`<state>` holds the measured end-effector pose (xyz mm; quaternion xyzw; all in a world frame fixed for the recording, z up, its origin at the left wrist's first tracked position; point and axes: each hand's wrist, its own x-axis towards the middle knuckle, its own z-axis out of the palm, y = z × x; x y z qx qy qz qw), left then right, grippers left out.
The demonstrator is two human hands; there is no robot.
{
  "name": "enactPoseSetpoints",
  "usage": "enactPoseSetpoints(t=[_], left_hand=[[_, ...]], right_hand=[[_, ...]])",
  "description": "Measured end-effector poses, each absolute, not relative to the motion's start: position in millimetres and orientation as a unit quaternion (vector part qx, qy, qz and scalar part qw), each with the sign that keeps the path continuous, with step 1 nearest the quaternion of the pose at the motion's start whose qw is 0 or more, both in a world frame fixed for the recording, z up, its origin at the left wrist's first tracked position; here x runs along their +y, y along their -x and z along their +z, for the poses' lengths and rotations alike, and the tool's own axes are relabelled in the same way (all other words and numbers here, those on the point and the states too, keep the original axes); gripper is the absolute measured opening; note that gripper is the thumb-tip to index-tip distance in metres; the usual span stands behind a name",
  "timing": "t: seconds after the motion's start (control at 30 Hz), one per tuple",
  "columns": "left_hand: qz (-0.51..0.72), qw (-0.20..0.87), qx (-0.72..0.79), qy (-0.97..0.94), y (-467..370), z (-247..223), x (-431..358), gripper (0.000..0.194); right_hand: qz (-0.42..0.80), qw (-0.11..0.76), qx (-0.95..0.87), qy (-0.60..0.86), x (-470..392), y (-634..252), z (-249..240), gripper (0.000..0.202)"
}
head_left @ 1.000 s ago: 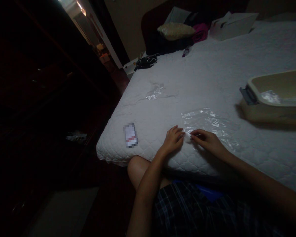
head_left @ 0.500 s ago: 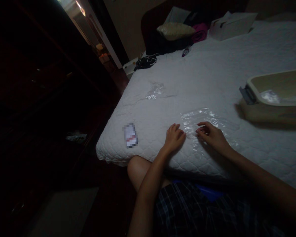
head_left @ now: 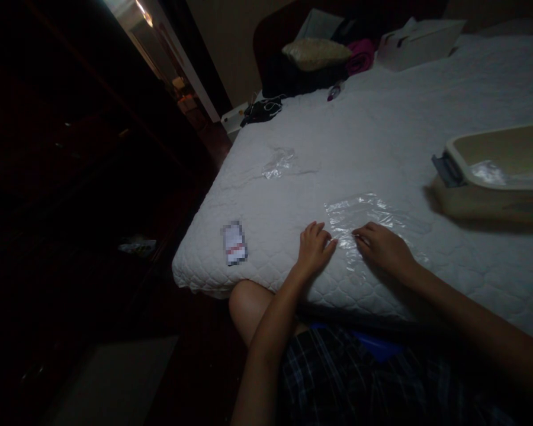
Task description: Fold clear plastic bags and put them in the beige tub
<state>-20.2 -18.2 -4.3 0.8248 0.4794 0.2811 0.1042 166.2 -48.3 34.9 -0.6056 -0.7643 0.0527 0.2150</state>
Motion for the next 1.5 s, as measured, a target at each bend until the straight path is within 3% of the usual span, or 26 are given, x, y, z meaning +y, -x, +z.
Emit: enactPoseSetpoints(t=[0.3,0.6,0.73,1.07,1.5], left_hand=[[0.307,0.026,0.434,-0.847,18,3,-25,0.022],[0.207,-0.003,0.336,-0.919,15,4,-27,0.026],[0.23,0.01,0.339,-0.912,19,7,-32,0.023],[0.211,0.016,0.295,-0.932,19,-1,-34,0.021],[0.218,0.012,0.292,-0.931,18,-4,-33,0.021]], right_hand=[[0.041,0.145,-0.778,0.61,-50,-168,36,0.027],[0.057,0.195,-0.78,0.592,-47,-174,37,0.031],[0.028,0.247,-0.822,0.512,-55,-187,35,0.03],[-0.107,0.224,-0.933,0.259,-94,-194,18,0.022],[-0.126,0.249,-0.935,0.218,-97,-186,16,0.03]])
